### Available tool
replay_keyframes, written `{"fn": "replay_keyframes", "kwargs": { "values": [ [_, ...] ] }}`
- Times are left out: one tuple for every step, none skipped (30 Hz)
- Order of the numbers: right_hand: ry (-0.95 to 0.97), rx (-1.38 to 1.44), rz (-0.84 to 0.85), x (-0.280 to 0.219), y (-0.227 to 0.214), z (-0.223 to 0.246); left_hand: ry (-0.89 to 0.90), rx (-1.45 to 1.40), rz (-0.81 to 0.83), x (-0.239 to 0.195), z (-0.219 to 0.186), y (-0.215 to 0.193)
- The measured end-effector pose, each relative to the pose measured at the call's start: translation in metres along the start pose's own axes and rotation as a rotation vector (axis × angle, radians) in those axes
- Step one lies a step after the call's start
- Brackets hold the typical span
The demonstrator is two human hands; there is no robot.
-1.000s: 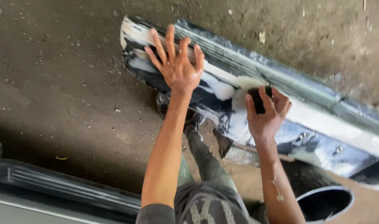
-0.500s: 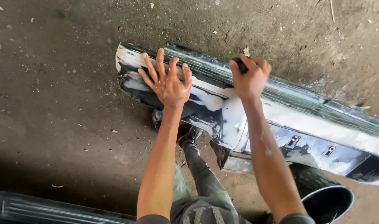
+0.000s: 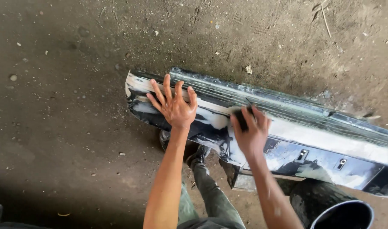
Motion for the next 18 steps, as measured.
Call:
{"fn": "replay_keyframes", "kwargs": {
  "values": [
    [0.002,-0.035,0.007,-0.017,-0.007,0.001,-0.008,-0.008,0.007,-0.002,0.000,0.001],
    [0.002,-0.062,0.002,-0.031,-0.010,0.002,-0.008,-0.012,0.002,0.000,0.001,0.002],
    [-0.005,-0.057,-0.007,0.001,0.006,-0.004,-0.005,-0.011,-0.010,0.007,0.001,0.004],
    [0.010,-0.073,-0.014,0.019,0.016,-0.007,0.008,0.003,0.004,0.005,0.001,0.002],
    [0.025,-0.089,-0.020,0.037,0.026,-0.011,0.021,0.018,0.018,0.002,0.001,0.001],
    [0.017,-0.090,-0.022,0.056,0.027,-0.007,0.017,0.016,0.012,0.001,0.001,0.000],
    [0.096,-0.015,0.021,0.075,0.031,-0.008,0.010,-0.002,0.016,0.000,0.001,0.000],
    [0.192,0.060,0.058,0.091,0.035,-0.006,0.020,-0.021,0.028,0.003,0.001,-0.001],
    [0.201,0.059,0.049,0.064,0.023,-0.004,0.032,-0.025,0.031,0.001,0.003,-0.003],
    [0.093,-0.005,0.013,0.044,0.008,0.001,0.029,-0.017,0.032,0.001,0.002,0.000],
    [-0.015,-0.070,-0.022,0.023,-0.005,0.007,0.025,-0.010,0.034,0.000,0.003,0.003],
    [-0.007,-0.080,-0.017,0.015,-0.009,0.007,0.027,-0.017,0.046,0.000,0.003,0.003],
    [-0.012,-0.114,-0.019,0.007,-0.014,0.009,0.035,-0.013,0.052,-0.001,0.003,0.003],
    [-0.027,-0.145,-0.022,-0.001,-0.017,0.009,0.038,-0.008,0.048,-0.003,0.004,0.003],
    [-0.028,-0.150,-0.019,0.025,0.000,-0.003,0.034,-0.012,0.051,-0.001,0.002,0.005],
    [0.013,-0.124,0.005,0.048,0.018,-0.016,0.033,-0.010,0.047,0.000,0.003,0.004],
    [0.054,-0.096,0.029,0.071,0.037,-0.029,0.033,-0.008,0.043,0.002,0.002,0.002],
    [0.053,-0.096,0.026,0.076,0.031,-0.020,0.034,-0.009,0.040,0.001,0.003,0.002]
  ]
}}
Point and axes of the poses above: each hand's wrist, its own x-axis towards the middle knuckle, its own y-axis out of the palm, z = x × y, the point moved 7 cm from there along x, towards the middle knuckle, and after that the axes turned 2 degrees about -y, right-handed, at the moved point
